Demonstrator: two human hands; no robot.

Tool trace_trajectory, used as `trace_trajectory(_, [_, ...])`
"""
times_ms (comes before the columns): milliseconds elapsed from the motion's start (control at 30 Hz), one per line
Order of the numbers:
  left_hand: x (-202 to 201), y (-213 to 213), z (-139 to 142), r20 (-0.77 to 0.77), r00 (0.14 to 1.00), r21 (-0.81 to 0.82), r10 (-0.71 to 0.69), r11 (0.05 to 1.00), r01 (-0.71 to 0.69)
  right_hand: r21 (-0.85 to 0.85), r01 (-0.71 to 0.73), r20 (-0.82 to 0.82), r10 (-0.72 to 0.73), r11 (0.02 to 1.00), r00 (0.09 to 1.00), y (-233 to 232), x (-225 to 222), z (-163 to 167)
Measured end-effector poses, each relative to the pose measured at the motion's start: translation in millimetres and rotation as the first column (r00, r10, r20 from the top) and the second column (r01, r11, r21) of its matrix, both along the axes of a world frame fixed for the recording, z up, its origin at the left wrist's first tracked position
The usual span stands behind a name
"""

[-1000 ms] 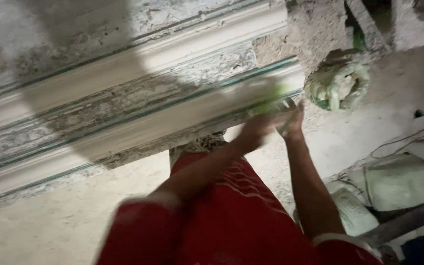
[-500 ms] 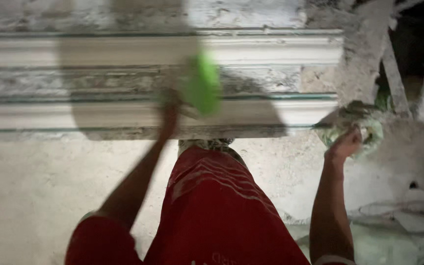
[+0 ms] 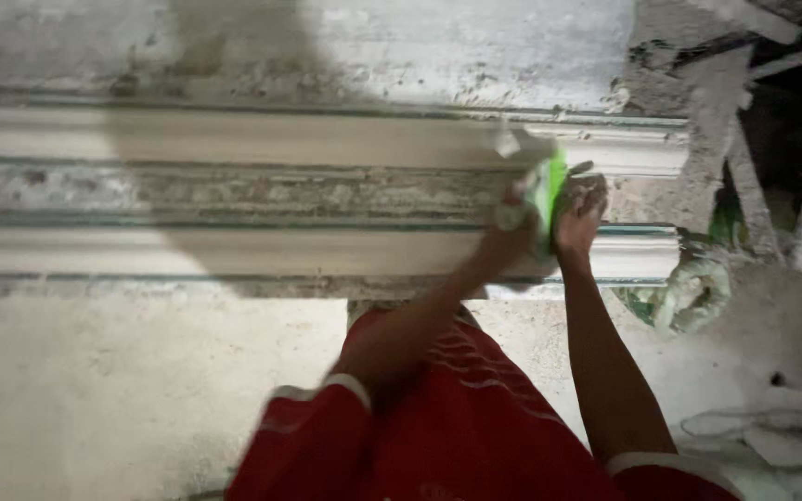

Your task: The person applies white plaster filler onto decorative molding strips laid on a workbench, spreading it along the grooves with a small trowel and wiping it with a green sponge. They then smooth the plastered surfaces by hand and with an orange sponge, working along the lengths of the moldings.

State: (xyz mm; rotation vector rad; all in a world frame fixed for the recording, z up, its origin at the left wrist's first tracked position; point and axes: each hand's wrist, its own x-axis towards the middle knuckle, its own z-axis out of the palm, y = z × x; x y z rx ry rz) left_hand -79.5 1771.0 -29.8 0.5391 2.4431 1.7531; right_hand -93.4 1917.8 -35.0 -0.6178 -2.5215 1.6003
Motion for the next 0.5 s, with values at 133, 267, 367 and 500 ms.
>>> trace_trajectory(133, [-70, -151, 14, -0.157, 0.987, -0.232, 0.034, 0.97, -0.07, 0.585, -0.051, -0.032, 0.086, 0.81, 0.996, 20, 15, -5])
trace_trajectory(267, [-145, -296, 43, -0.479, 0.876, -0.602, 0.066, 0.701, -0.382, 0.619, 0.003, 0.029, -0.026, 0.785, 0.999, 13, 28, -16])
trace_trajectory(367, [-172, -282, 48, 0.115, 0.966, -0.758, 0.233, 0.649, -0.066, 0.668, 0.023, -0.023, -0.011, 0.744, 1.0, 3, 29, -17])
trace_trajectory(500, [-177, -121, 23, 0.227, 0.974, -0.538, -0.019, 0.831, 0.142, 0.664, 0.012, -0.06, 0.038, 0.747, 0.997, 3, 32, -11])
